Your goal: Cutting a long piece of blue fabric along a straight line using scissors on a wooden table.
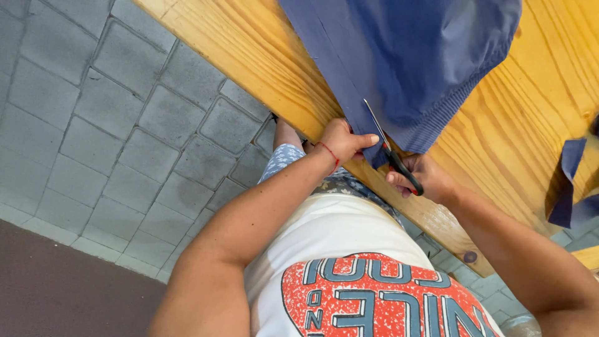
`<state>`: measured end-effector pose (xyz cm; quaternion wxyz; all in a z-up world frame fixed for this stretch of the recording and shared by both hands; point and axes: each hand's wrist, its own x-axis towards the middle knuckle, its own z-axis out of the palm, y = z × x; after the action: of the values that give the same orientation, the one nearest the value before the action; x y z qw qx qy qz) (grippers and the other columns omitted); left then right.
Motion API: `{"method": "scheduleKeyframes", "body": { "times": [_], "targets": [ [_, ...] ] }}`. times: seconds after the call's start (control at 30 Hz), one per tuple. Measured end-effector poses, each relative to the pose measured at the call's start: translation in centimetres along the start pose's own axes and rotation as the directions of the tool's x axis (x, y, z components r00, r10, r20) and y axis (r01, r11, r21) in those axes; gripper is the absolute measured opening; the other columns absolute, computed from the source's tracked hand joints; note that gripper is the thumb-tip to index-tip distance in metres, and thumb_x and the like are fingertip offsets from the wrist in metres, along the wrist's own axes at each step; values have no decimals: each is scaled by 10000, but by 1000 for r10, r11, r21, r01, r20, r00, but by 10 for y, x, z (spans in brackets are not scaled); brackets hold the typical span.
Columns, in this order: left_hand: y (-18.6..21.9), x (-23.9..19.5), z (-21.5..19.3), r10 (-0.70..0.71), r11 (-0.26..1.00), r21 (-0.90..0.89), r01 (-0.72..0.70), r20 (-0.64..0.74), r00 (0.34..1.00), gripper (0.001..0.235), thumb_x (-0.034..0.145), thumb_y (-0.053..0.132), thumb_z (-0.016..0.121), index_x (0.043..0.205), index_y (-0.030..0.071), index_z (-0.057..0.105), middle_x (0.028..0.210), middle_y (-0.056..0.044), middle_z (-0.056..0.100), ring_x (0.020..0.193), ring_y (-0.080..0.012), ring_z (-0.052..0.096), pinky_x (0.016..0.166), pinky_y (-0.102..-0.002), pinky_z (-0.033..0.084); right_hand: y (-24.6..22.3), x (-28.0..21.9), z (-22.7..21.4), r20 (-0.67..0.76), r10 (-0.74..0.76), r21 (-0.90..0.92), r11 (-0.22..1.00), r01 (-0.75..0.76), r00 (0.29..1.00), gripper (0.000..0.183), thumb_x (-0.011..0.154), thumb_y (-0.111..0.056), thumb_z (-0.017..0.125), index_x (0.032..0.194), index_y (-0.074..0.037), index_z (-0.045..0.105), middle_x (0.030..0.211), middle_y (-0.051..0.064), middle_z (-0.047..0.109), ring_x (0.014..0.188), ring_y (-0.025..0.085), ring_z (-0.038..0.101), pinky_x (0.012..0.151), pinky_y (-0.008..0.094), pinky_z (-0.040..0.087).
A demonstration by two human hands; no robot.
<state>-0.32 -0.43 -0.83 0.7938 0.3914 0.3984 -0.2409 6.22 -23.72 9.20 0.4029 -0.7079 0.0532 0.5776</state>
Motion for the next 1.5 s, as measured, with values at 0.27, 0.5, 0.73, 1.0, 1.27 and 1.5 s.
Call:
{"method": "scheduleKeyframes", "body": {
  "times": [0.27, 0.5, 0.73, 1.0, 1.27, 1.5],
  "targets": [
    [58, 9, -27, 123, 992, 27, -121, -137, 983, 413, 901, 192, 1031, 1184, -46, 848, 1028, -269, 895, 859, -399, 912, 657, -519, 790, -5, -3, 0, 47, -8, 13, 1000, 7, 999, 443, 910, -218, 1066, 683, 37, 783, 568, 189, 739, 476, 278, 792, 475, 345, 610],
    [64, 7, -32, 90, 995, 47, -85, -117, 989, 355, 924, 132, 995, 1181, -61, 844, 998, -254, 895, 829, -392, 909, 659, -530, 788, -38, 5, -4, 144, -33, 1, 999, 33, 989, 427, 922, -365, 1041, 781, -12, 845, 667, 159, 816, 618, 273, 878, 510, 311, 606],
    [68, 7, -31, 62, 997, 44, -58, -96, 993, 326, 919, 115, 988, 1150, -69, 850, 964, -282, 889, 818, -413, 909, 668, -547, 785, -41, 23, -14, 149, -40, -116, 992, 58, 988, 409, 914, -382, 1029, 741, -53, 859, 607, 130, 811, 585, 230, 849, 509, 276, 552],
    [72, 4, -27, 79, 997, 26, -77, -80, 994, 271, 908, 101, 978, 1102, -56, 872, 915, -247, 881, 784, -383, 902, 674, -548, 776, -57, 17, -7, 90, -30, -124, 991, 41, 995, 381, 919, -285, 1042, 718, -19, 859, 579, 167, 812, 563, 256, 854, 565, 295, 604],
    [73, 2, -32, 80, 996, 41, -77, -74, 994, 270, 920, 94, 972, 1107, -73, 873, 910, -259, 876, 776, -387, 901, 650, -519, 773, -59, 13, 4, 61, 17, -137, 991, -8, 998, 420, 921, -318, 1059, 711, -32, 835, 586, 141, 801, 571, 237, 842, 604, 301, 617],
    [77, 0, -34, 77, 996, 41, -75, -64, 995, 276, 922, 93, 970, 1113, -78, 867, 917, -259, 875, 785, -388, 901, 652, -513, 774, -59, 11, 5, 18, 41, -118, 992, -39, 999, 400, 918, -271, 1059, 727, -10, 823, 595, 152, 792, 526, 247, 818, 543, 320, 613]
  ]
}}
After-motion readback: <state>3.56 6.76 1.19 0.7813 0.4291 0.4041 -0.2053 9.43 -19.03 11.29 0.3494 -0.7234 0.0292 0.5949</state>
